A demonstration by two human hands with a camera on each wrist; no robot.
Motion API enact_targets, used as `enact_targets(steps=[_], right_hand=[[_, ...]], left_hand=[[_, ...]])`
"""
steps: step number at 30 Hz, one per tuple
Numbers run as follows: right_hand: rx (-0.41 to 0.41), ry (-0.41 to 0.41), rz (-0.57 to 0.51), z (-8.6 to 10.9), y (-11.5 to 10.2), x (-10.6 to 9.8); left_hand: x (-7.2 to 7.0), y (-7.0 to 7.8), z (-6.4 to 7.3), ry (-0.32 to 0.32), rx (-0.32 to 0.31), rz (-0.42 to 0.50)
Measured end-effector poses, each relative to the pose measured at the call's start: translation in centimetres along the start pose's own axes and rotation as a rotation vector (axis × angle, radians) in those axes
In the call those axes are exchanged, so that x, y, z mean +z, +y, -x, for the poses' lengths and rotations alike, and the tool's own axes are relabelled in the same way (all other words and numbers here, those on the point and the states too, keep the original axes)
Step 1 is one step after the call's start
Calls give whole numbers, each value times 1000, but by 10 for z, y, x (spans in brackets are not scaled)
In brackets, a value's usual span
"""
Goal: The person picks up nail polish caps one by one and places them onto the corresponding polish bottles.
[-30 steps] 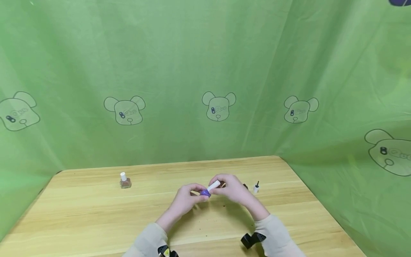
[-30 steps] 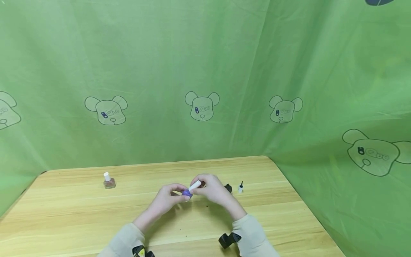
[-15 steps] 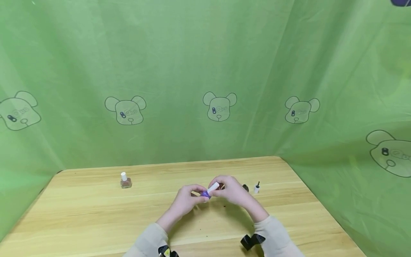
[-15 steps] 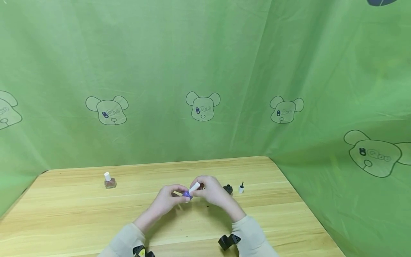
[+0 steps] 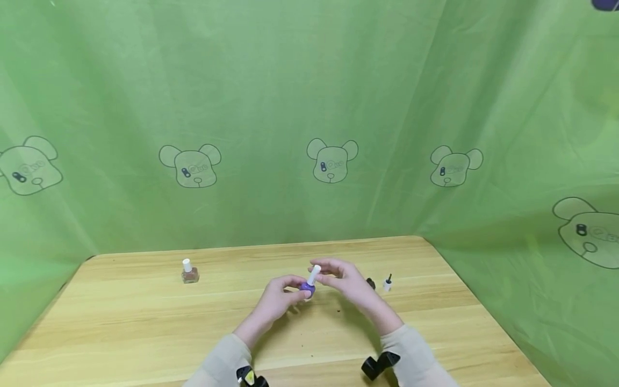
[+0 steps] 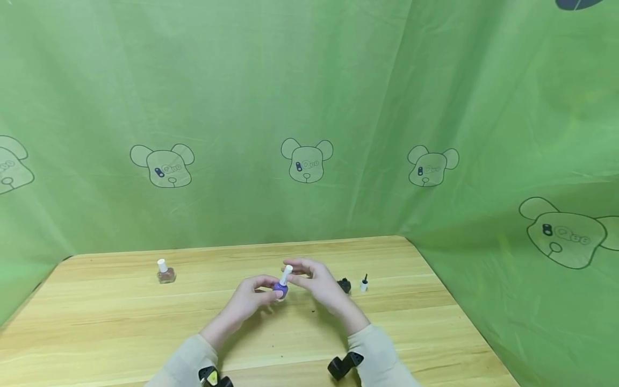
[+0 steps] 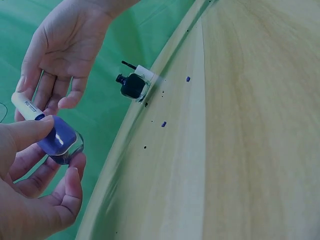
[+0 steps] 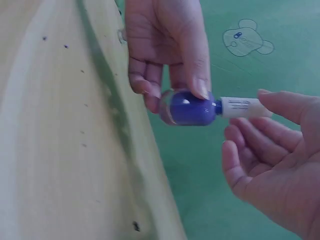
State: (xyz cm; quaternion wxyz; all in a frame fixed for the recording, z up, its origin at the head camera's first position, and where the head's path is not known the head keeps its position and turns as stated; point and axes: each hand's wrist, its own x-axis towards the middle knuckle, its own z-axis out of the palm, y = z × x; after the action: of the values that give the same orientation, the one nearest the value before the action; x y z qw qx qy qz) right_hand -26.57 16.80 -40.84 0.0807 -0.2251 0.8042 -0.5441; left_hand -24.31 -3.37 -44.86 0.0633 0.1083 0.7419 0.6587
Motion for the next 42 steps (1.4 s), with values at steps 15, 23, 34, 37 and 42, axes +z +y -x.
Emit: enact_targets(steps=[15, 23, 34, 37, 42], right_hand=[[-24, 53, -109, -3, 8, 10], [8, 188, -117, -4, 9, 13], [31, 374, -149, -5, 9, 22], [26, 376, -153, -5, 10, 23], [-5, 295, -145, -6, 12, 21]], left_hand=[[2, -5, -2, -1, -6, -18], [5, -1, -1, 32, 18, -33], [9, 1, 1, 71, 66, -64], [9, 1, 1, 63, 72, -72], [8, -2, 0, 59, 79, -87]])
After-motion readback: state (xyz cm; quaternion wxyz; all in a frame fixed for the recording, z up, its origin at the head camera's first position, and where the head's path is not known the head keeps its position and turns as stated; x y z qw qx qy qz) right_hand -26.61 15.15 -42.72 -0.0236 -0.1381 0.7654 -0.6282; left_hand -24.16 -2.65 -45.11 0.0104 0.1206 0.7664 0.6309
